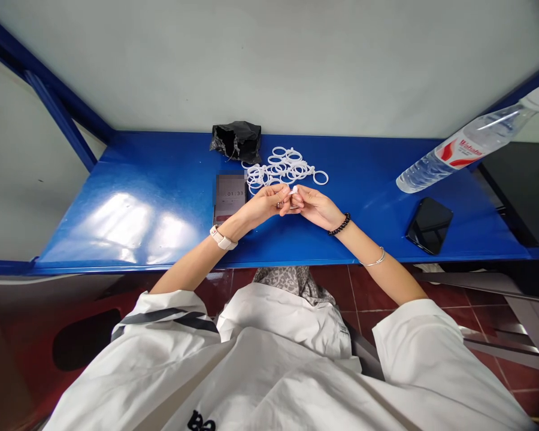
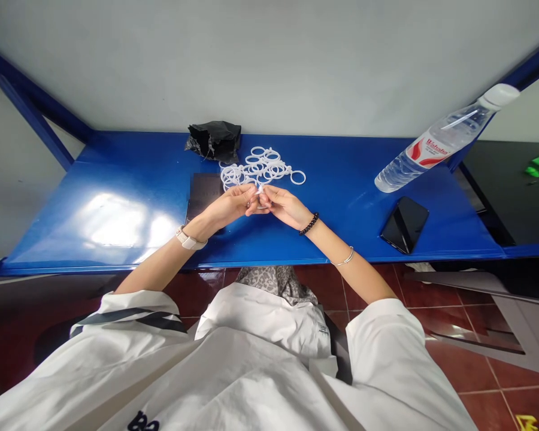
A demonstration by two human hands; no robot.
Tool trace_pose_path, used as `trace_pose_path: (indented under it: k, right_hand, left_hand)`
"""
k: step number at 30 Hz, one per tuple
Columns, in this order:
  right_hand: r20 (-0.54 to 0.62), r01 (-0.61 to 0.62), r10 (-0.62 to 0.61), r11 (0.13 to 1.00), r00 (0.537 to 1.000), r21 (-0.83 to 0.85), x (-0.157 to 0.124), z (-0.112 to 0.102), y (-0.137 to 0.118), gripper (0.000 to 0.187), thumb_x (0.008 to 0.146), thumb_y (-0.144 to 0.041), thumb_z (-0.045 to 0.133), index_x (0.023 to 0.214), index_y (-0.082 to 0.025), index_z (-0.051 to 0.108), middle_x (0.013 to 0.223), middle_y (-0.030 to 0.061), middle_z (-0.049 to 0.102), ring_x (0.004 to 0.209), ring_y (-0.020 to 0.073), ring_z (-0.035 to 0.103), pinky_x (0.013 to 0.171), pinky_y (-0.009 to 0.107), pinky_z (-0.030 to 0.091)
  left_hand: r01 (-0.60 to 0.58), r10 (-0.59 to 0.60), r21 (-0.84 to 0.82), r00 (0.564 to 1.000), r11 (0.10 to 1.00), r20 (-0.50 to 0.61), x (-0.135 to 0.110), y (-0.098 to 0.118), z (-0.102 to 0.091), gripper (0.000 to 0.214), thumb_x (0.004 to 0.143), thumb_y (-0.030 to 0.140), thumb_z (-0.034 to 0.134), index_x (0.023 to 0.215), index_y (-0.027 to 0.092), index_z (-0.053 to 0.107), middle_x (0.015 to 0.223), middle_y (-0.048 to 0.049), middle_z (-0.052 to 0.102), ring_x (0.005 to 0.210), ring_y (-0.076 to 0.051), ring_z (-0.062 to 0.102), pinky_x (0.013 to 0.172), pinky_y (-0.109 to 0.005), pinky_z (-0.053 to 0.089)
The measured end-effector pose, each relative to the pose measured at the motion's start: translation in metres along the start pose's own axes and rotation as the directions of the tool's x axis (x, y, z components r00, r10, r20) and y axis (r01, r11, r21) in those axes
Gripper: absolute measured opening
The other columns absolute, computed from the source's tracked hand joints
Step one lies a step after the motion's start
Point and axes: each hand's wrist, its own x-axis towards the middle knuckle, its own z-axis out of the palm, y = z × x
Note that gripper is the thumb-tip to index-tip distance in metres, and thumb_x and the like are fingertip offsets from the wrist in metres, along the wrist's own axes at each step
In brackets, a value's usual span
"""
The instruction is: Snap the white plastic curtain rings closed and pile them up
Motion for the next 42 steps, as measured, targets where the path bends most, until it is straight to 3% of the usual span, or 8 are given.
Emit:
trace_pose_path:
  k: [8,14,18,20,23,36,39,42]
  right_hand:
    - [-0.049,0.130,-0.141,0.976,0.989,-0.172,-0.002,-0.003,-0.003,0.061,0.084,-0.077,0.055,0.070,-0.026,0.025,0.067,-0.0006,0.030,0.069,0.0200,0.044,0.069,0.040,0.051]
    - [-0.047,0.150,-0.177,0.925,0.983,-0.349,-0.014,-0.008,-0.018,0.052,0.090,-0.072,0.053,0.073,-0.023,0.051,0.074,0.0021,0.052,0.071,0.0178,0.050,0.075,0.036,0.051]
    - [-0.002,0.163,-0.250,0.640,0.968,-0.751,-0.024,-0.029,-0.031,0.047,0.098,-0.059,0.050,0.078,-0.021,0.068,0.083,0.0059,0.069,0.081,0.0208,0.059,0.083,0.037,0.048]
    - [0.067,0.145,-0.177,0.473,0.982,-0.869,-0.027,-0.044,-0.034,0.042,0.098,-0.050,0.053,0.074,-0.021,0.071,0.078,0.0057,0.071,0.080,0.0217,0.061,0.077,0.036,0.046]
    - [0.114,0.130,-0.066,0.361,0.991,-0.923,-0.031,-0.061,-0.034,0.038,0.095,-0.045,0.057,0.071,-0.021,0.073,0.075,0.0050,0.071,0.072,0.0197,0.061,0.070,0.034,0.043]
    - [0.051,0.098,-0.132,0.374,0.990,-0.922,-0.034,-0.066,-0.039,0.039,0.095,-0.043,0.058,0.066,-0.023,0.073,0.076,0.0053,0.071,0.080,0.0226,0.064,0.076,0.037,0.047]
    - [-0.029,0.047,-0.212,0.345,0.977,-0.938,-0.032,-0.072,-0.034,0.027,0.095,-0.039,0.057,0.081,-0.022,0.073,0.087,0.0078,0.072,0.085,0.0247,0.064,0.077,0.039,0.050]
    - [-0.109,-0.036,-0.323,0.223,0.940,-0.974,-0.026,-0.082,-0.022,0.027,0.095,-0.033,0.053,0.108,-0.019,0.071,0.110,0.0136,0.070,0.104,0.0313,0.063,0.084,0.045,0.053]
  left_hand:
    - [-0.101,0.100,-0.059,0.995,0.993,-0.027,-0.004,0.010,0.006,0.048,0.082,0.055,0.076,0.067,0.022,0.045,0.048,0.0081,0.045,0.051,-0.009,0.048,0.100,-0.047,0.058]
    - [-0.093,0.092,0.146,0.996,0.985,0.012,-0.011,0.017,0.002,0.048,0.086,0.065,0.067,0.078,0.019,0.057,0.074,-0.0003,0.066,0.077,-0.014,0.066,0.094,-0.038,0.058]
    - [-0.079,0.147,0.458,0.982,0.886,-0.115,-0.014,0.021,-0.009,0.042,0.090,0.058,0.064,0.101,0.018,0.068,0.114,-0.0090,0.071,0.113,-0.023,0.066,0.094,-0.032,0.055]
    - [-0.049,0.176,0.531,0.966,0.846,-0.191,-0.014,0.023,-0.014,0.035,0.092,0.051,0.062,0.102,0.018,0.069,0.110,-0.0094,0.072,0.107,-0.022,0.068,0.092,-0.032,0.055]
    - [-0.037,0.222,0.574,0.941,0.818,-0.256,-0.016,0.027,-0.019,0.027,0.093,0.040,0.058,0.095,0.016,0.070,0.099,-0.0087,0.073,0.095,-0.020,0.070,0.087,-0.031,0.054]
    - [0.010,0.237,0.667,0.931,0.745,-0.278,-0.021,0.037,-0.026,0.021,0.091,0.030,0.054,0.091,0.016,0.070,0.084,-0.0065,0.074,0.082,-0.018,0.070,0.080,-0.029,0.055]
    - [0.012,0.246,0.679,0.927,0.734,-0.282,-0.022,0.039,-0.027,0.020,0.091,0.029,0.054,0.091,0.017,0.070,0.083,-0.0063,0.074,0.081,-0.017,0.070,0.078,-0.029,0.055]
    - [0.014,0.248,0.679,0.925,0.734,-0.287,-0.022,0.039,-0.028,0.020,0.091,0.030,0.054,0.091,0.017,0.069,0.082,-0.0056,0.074,0.081,-0.017,0.070,0.078,-0.029,0.055]
